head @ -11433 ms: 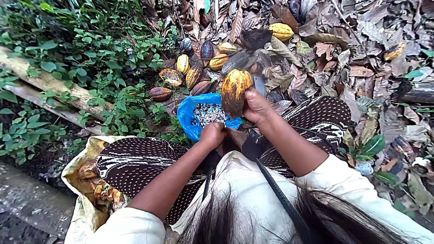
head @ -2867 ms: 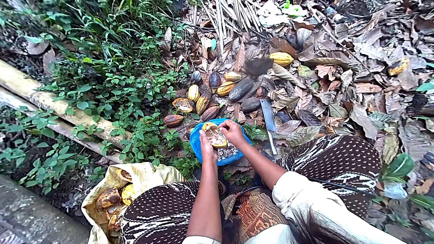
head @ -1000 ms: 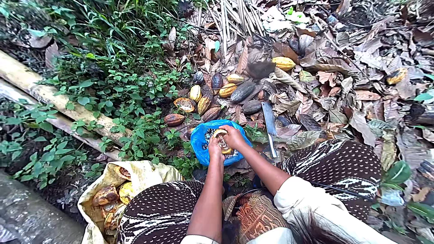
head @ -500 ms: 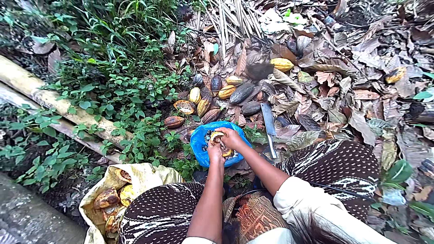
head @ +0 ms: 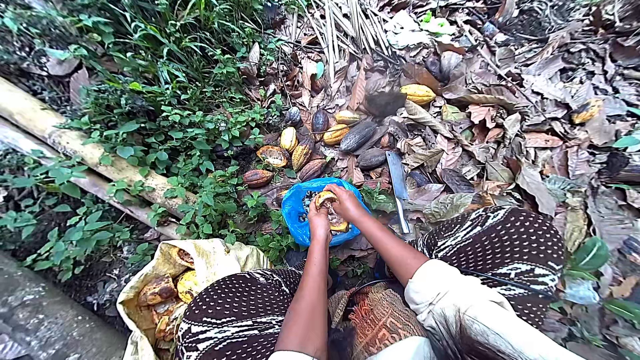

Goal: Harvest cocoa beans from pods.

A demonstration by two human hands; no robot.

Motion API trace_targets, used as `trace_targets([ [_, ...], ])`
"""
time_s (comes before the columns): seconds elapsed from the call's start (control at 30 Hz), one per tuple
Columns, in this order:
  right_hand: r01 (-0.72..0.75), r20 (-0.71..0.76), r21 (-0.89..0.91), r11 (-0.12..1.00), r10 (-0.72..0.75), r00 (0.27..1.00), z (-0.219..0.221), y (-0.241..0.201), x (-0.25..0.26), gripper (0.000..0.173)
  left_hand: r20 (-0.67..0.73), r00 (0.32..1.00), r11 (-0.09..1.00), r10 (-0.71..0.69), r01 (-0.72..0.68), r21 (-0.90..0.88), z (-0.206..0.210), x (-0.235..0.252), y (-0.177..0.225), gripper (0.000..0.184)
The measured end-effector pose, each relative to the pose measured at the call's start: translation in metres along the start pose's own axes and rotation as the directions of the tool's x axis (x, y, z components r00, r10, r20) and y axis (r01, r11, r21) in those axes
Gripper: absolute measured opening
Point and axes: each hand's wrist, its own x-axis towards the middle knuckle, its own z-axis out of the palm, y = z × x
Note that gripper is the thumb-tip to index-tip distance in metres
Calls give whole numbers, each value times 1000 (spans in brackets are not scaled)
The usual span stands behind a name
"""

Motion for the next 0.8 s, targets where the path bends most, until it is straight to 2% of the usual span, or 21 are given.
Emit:
trace_targets([
  [0.1, -33, 19, -39, 999, 34, 999, -1, -2, -5, 50, 46, 999, 997, 3, -6, 72, -1, 1, -2, 42],
  [0.23, -80, 175, -68, 994, 91, 980, -10, 1, 1, 52, 49, 996, 991, -68, 62, 116, 1, 1, -5, 47],
  [0.33, -151, 316, 54, 987, 127, 940, -26, -6, 2, 54, 71, 993, 991, -94, 86, 104, -2, 1, -1, 61],
  [0.4, -219, 363, 187, 958, 139, 921, -31, -4, 2, 57, 66, 993, 992, -94, 88, 87, -2, 1, 1, 63],
  [0.47, -259, 375, 256, 931, 151, 915, -31, -2, 1, 59, 51, 996, 990, -75, 68, 120, -3, 3, -1, 61],
  [0.53, -234, 364, 225, 946, 141, 921, -30, -1, 2, 58, 43, 999, 970, -29, 18, 244, -5, 6, -4, 58],
  [0.63, -171, 353, 168, 971, 103, 930, -29, -1, 3, 58, 12, 995, 846, 101, -92, 526, -5, 5, -5, 52],
  [0.67, -160, 356, 165, 973, 93, 930, -29, -2, 4, 58, 0, 992, 814, 128, -105, 571, -4, 2, -2, 50],
  [0.73, -160, 373, 184, 970, 81, 924, -31, -4, 5, 61, -22, 988, 812, 152, -112, 572, -5, 3, -1, 47],
  [0.8, -166, 345, 222, 961, 81, 935, -29, -7, 4, 63, -42, 984, 859, 174, -131, 494, -7, 8, -5, 44],
])
